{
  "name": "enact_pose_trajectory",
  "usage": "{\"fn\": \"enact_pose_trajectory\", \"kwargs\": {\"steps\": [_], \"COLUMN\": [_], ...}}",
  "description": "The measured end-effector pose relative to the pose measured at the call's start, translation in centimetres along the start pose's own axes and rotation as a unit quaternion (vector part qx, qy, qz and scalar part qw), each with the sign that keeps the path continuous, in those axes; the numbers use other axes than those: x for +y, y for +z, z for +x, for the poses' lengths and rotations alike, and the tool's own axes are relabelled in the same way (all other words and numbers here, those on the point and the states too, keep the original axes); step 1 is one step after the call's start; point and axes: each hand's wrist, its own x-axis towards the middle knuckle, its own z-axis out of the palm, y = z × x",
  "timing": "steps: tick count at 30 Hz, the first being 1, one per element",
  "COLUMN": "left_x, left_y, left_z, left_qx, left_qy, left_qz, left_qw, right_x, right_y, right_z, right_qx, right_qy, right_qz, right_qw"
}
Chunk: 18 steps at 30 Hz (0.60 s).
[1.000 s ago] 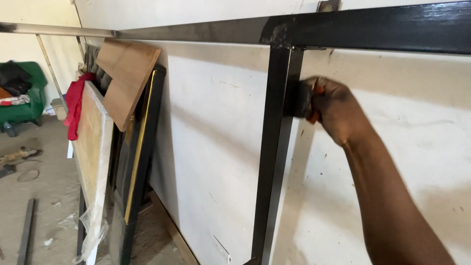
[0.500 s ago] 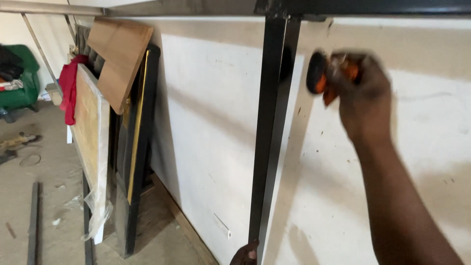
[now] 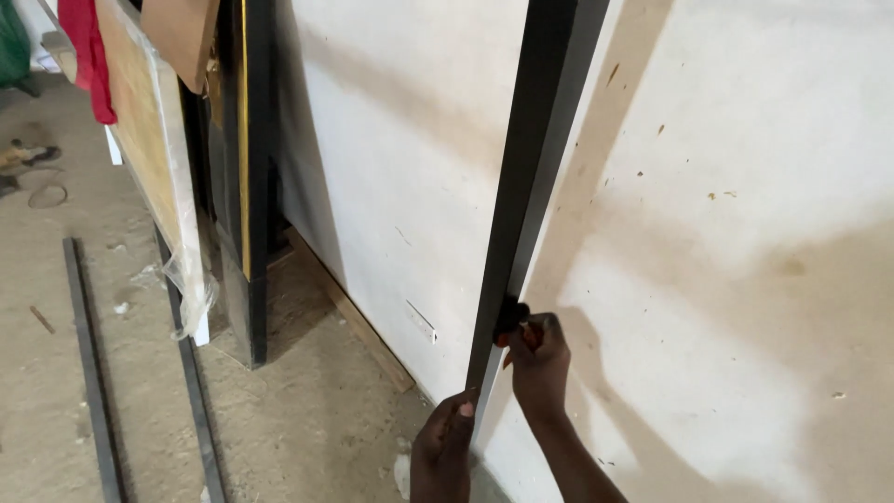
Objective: Applying black paint to a metal frame using a sponge applicator
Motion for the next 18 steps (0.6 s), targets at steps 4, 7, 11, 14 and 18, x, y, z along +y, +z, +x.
{"fn": "enact_pose_trajectory", "kwargs": {"steps": [4, 7, 11, 14, 18], "left_x": [1.7, 1.1, 3.7, 4.4, 4.5], "left_y": [0.2, -0.1, -1.1, -1.5, -1.8], "left_z": [-1.0, -1.0, -2.2, -2.7, -3.3], "left_qx": [-0.032, -0.021, -0.015, -0.013, -0.009], "left_qy": [-0.020, -0.021, -0.060, -0.044, 0.002], "left_qz": [0.052, 0.020, -0.005, -0.073, -0.055], "left_qw": [0.998, 0.999, 0.998, 0.996, 0.998], "right_x": [6.9, 5.4, -2.1, -10.1, -15.8], "right_y": [-0.1, -0.3, -4.0, -6.6, -6.7], "right_z": [-1.2, 0.9, 8.3, 13.3, 13.6], "right_qx": [0.051, 0.060, -0.002, -0.082, -0.199], "right_qy": [0.289, 0.385, 0.237, -0.005, -0.231], "right_qz": [0.194, 0.257, 0.257, 0.369, -0.053], "right_qw": [0.936, 0.884, 0.937, 0.926, 0.951]}}
